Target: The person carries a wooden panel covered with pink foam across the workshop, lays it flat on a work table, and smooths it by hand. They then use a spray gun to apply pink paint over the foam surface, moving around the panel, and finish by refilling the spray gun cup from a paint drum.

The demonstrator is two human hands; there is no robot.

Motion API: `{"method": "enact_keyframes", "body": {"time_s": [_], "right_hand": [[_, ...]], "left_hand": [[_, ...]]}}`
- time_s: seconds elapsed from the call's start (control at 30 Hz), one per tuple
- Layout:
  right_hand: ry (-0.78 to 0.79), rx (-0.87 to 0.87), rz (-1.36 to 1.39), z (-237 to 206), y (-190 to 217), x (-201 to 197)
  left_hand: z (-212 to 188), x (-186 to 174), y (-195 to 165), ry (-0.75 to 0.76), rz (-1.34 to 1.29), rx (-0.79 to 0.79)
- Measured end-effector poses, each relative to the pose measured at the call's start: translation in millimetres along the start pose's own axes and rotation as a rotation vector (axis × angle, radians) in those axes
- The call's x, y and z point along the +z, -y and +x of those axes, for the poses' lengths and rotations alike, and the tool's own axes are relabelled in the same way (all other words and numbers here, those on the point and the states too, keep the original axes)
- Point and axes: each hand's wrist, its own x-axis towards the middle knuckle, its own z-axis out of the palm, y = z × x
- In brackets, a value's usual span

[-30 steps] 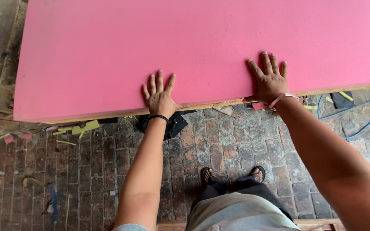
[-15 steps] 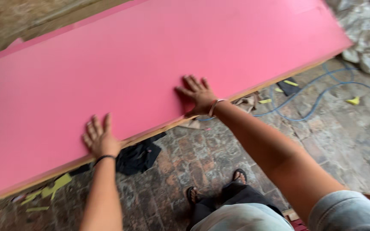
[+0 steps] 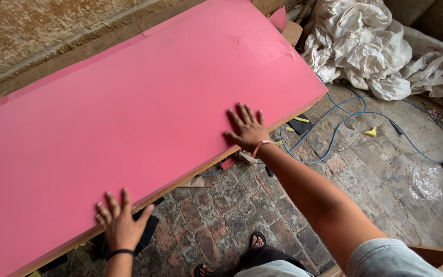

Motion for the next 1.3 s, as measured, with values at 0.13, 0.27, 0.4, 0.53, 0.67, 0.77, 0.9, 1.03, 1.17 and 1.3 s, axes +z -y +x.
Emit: {"method": "enact_keyframes", "body": {"time_s": [0.13, 0.27, 0.4, 0.53, 0.67, 0.77, 0.9, 1.03, 1.17, 1.3], "right_hand": [[0.041, -0.022, 0.028, -1.0, 5.2, 2.2], [0.066, -0.053, 0.053, -1.2, -1.1, -6.2], [0.024, -0.143, 0.027, -7.8, -7.5, -7.3], [0.114, -0.203, 0.005, -16.9, -42.4, -6.2], [-0.036, -0.14, 0.0, 7.6, -112.5, -12.9], [-0.092, 0.045, 0.048, 52.3, -175.6, -21.7], [-0.096, 0.188, 0.06, 102.3, -247.8, -32.1], [-0.08, 0.285, 0.505, 143.9, -292.3, -38.7], [0.187, 0.394, 0.78, 181.1, -316.7, -46.3], [0.265, 0.148, 0.993, 216.4, -320.1, -58.2]], "left_hand": [[23.3, 11.3, -86.2, 0.04, 0.017, 0.085], [59.0, 13.4, -167.2, 0.062, 0.001, 0.21], [106.8, 7.6, -225.6, 0.005, -0.048, 0.328], [166.9, -7.2, -291.2, -0.015, -0.054, 0.414], [219.9, -21.9, -361.5, 0.024, -0.049, 0.465], [252.7, -25.2, -404.6, 0.012, -0.085, 0.535], [284.7, -24.6, -452.3, -0.024, -0.122, 0.565], [304.4, -24.8, -470.5, -0.032, -0.116, 0.489], [321.3, -27.3, -463.5, -0.043, -0.132, 0.425], [334.1, -31.7, -462.5, -0.096, -0.152, 0.281]]}}
